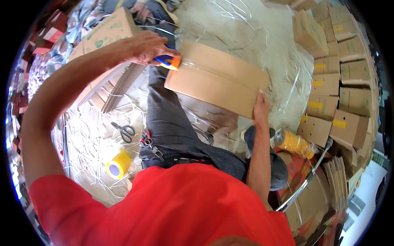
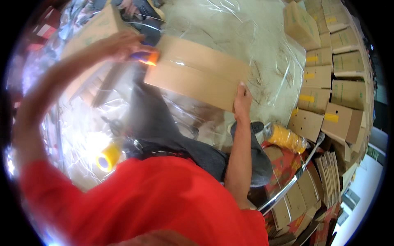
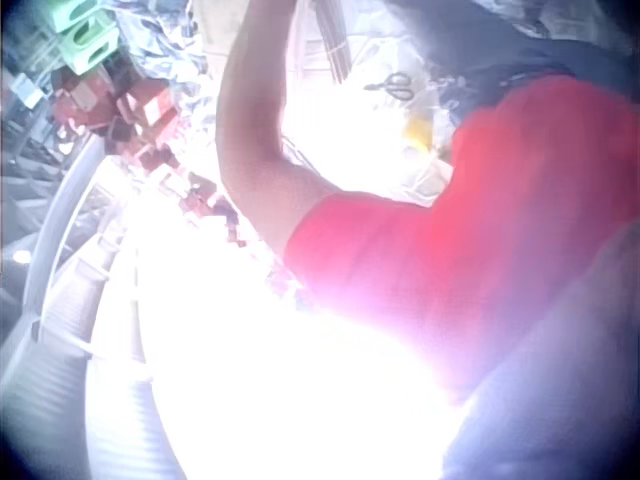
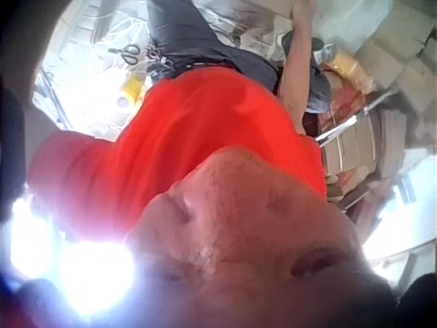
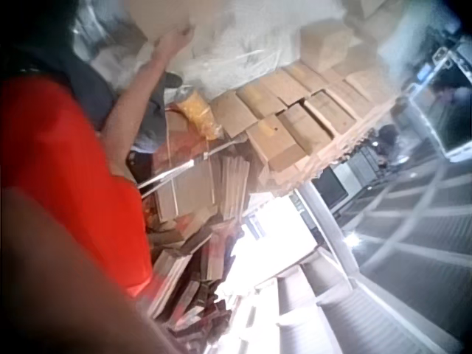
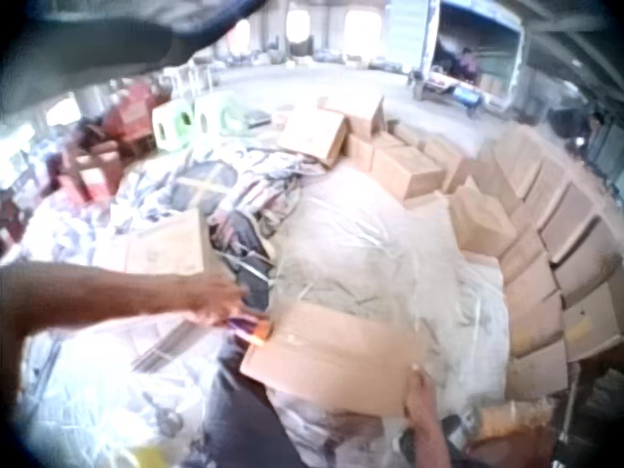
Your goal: The person assembles small cardboard boxes by folding the flaps and sealing them with a tape dispenser. The person repeatedly picks up flat cardboard sheets, folds them into box shapes, and secures the seams with tape before placing the finished boxes aside.
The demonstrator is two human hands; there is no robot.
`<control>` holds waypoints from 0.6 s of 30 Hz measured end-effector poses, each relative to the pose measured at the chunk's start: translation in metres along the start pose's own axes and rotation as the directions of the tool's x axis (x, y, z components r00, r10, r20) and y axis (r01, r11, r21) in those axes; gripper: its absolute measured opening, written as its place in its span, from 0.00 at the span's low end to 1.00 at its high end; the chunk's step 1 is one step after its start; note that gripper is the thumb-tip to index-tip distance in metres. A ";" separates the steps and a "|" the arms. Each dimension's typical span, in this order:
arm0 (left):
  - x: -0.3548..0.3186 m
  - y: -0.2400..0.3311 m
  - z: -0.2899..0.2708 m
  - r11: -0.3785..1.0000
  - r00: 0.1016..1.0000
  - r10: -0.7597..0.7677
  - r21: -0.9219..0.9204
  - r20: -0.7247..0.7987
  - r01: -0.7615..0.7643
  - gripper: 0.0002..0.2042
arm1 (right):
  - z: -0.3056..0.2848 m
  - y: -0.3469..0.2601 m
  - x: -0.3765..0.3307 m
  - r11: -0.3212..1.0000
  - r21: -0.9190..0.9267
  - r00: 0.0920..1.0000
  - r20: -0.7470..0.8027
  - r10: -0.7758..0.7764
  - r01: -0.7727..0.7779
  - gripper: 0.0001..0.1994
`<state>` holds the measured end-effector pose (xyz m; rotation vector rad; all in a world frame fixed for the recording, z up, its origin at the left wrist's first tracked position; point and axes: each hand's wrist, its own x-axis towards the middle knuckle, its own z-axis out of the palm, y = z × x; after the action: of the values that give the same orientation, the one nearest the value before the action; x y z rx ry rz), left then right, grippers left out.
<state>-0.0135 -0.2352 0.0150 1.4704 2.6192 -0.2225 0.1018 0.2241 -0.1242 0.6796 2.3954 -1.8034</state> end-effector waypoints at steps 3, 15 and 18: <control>-0.009 0.036 0.095 0.873 0.996 0.080 -0.479 -0.043 -0.091 0.28 | -0.047 0.028 -0.047 0.995 0.042 0.992 0.095 0.081 -0.085 0.31; 0.008 0.050 0.092 0.826 0.930 -0.064 -0.542 -0.362 -0.155 0.37 | -0.104 0.039 0.052 0.926 -0.307 0.974 0.110 -0.196 0.221 0.27; 0.049 0.087 0.075 0.865 0.924 -0.073 -0.485 -0.375 -0.128 0.37 | -0.143 0.033 0.054 0.971 -0.212 0.991 0.096 -0.094 0.112 0.26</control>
<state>0.0386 -0.1641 -0.0728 1.4608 2.6228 0.7772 0.0956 0.3803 -0.1258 0.4534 2.5612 -1.5359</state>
